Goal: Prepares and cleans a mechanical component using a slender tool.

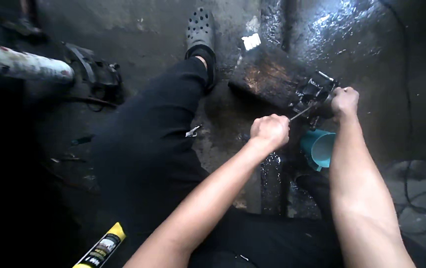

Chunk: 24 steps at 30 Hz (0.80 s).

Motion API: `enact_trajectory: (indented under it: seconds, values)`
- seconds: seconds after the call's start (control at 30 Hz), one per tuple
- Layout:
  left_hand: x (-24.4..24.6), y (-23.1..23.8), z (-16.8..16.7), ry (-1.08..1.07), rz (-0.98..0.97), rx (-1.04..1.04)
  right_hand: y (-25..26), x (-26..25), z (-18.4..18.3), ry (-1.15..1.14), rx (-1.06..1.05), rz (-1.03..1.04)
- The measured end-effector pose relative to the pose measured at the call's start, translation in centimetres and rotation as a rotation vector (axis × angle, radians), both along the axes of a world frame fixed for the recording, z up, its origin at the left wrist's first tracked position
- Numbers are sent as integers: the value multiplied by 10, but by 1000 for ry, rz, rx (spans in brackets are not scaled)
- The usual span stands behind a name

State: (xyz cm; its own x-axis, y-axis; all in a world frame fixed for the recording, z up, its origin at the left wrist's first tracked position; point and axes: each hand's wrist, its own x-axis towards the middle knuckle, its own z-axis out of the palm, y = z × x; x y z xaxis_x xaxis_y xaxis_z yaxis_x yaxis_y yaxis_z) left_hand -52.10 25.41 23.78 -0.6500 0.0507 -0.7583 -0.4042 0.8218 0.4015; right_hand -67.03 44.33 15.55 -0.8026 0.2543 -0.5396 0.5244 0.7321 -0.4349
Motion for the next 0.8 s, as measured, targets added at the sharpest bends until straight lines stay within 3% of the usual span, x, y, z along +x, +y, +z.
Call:
enact_trajectory:
  seconds: [0.07, 0.23, 0.4, 0.6, 0.8]
  values:
    - [-4, -3, -3, 24, -40, -9, 2, 1, -2, 1, -16, -16]
    - [10, -8, -61, 162, 56, 117, 1, 0, -6, 19, -31, -32]
    - [0, -12, -14, 8, -1, 68, 5, 1, -5, 20, -38, -28]
    - [9, -5, -57, 70, 146, 214, 2, 4, -5, 25, -17, -41]
    - [22, 14, 20, 39, -58, -4, -1, 27, -9, 193, -4, -22]
